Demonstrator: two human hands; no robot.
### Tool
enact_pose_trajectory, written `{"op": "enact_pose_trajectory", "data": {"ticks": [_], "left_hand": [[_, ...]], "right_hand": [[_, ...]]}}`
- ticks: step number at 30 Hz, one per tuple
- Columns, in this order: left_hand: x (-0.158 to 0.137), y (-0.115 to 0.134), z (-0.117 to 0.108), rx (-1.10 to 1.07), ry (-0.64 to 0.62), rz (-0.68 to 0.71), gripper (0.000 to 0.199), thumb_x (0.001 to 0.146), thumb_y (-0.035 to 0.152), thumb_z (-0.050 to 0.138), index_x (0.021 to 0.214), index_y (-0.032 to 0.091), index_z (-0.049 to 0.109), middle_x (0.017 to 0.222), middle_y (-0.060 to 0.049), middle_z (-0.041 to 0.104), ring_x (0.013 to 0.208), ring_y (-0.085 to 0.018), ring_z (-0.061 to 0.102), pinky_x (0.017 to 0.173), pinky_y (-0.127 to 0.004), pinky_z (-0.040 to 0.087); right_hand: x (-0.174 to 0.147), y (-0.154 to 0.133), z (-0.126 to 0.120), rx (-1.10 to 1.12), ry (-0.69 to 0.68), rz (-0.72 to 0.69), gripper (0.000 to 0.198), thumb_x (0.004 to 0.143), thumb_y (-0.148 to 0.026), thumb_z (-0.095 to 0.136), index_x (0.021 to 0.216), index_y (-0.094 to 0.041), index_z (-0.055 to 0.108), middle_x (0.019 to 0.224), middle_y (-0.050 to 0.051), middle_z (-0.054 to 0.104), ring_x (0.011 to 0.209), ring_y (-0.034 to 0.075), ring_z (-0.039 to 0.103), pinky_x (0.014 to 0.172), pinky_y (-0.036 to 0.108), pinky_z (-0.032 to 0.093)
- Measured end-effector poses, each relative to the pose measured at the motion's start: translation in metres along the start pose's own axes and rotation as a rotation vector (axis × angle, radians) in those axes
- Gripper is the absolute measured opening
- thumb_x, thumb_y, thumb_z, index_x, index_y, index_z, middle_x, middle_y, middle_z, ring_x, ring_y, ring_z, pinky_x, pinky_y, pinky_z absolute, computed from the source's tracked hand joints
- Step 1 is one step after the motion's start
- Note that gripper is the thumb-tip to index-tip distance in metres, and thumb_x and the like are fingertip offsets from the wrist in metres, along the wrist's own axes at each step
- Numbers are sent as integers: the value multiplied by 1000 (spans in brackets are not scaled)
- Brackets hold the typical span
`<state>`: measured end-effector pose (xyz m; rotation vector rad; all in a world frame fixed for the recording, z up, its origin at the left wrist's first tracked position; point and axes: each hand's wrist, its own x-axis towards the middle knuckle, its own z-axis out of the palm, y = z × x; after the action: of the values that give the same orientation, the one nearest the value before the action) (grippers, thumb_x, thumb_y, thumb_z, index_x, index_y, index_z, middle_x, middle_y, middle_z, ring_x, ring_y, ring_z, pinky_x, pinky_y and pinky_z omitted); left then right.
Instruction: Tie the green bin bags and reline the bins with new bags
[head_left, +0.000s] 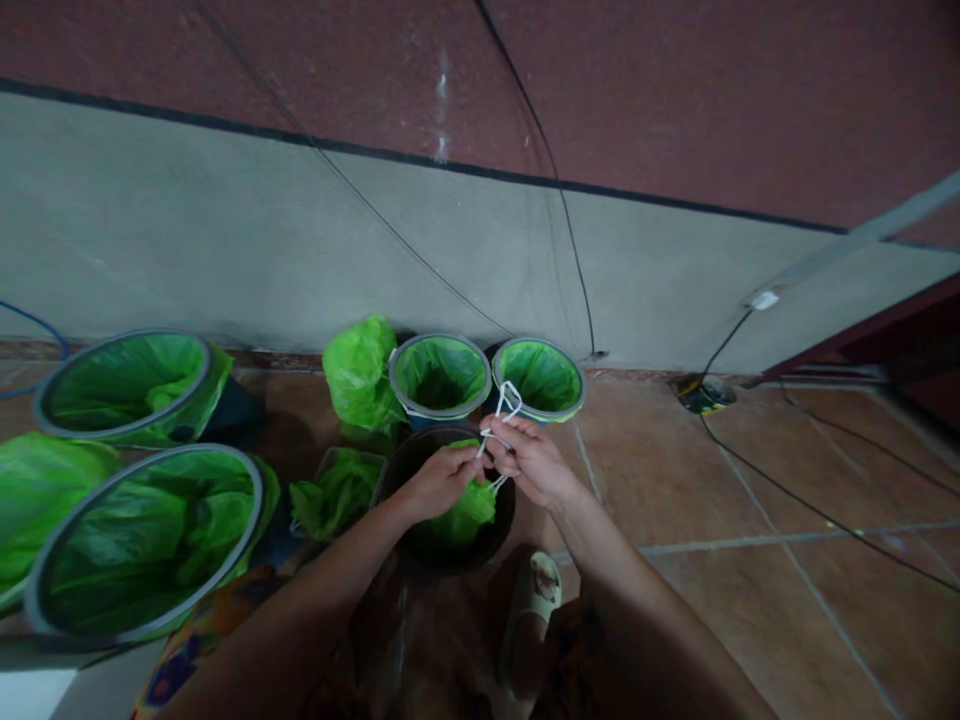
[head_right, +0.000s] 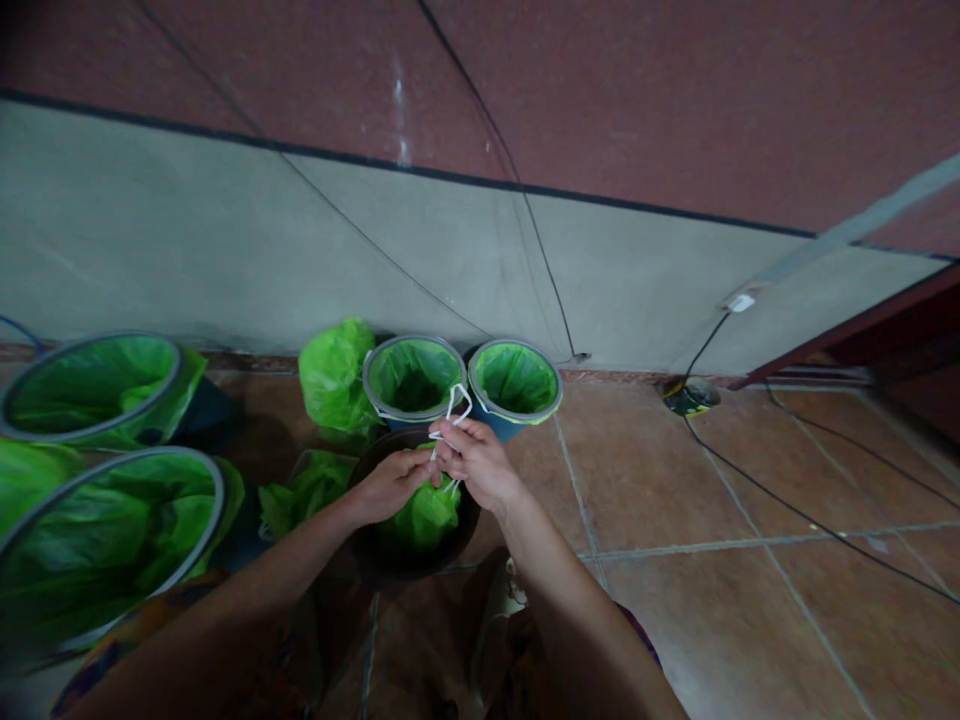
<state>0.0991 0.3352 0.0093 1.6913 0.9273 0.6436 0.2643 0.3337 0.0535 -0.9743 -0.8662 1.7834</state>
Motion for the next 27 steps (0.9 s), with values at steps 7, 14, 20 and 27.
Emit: {"op": "enact_pose_trajectory", "data": {"ticks": [7,14,20,27], "left_hand": [[3,-18,13,-39,175,-353,35,83,38,46,56,17,55,45,4,43,43,-10,38,48,-25,29],[-8,-5,23,-32,-356,-97,24,73,19,49,75,18,73,67,-1,65,63,-15,55,62,-26,41],[-9,3,10,35,-329,-101,28,81,29,48,82,18,74,72,-2,65,68,-15,57,64,-25,41],[1,-10,0,-72,99,-281,31,79,34,46,66,15,68,50,3,49,48,-10,42,51,-23,32]], "right_hand": [[1,10,7,101,160,-102,43,73,-34,73,111,-22,57,60,-8,50,40,2,23,39,18,14],[8,15,17,169,92,-103,33,75,-32,72,104,-19,61,58,-8,46,43,3,23,40,18,17],[22,24,-4,75,278,-72,30,79,-39,68,100,-20,58,67,-4,58,50,6,43,49,19,37],[11,47,-15,-894,170,31,27,88,-43,52,80,-19,61,64,-1,58,58,11,53,54,22,36]]}}
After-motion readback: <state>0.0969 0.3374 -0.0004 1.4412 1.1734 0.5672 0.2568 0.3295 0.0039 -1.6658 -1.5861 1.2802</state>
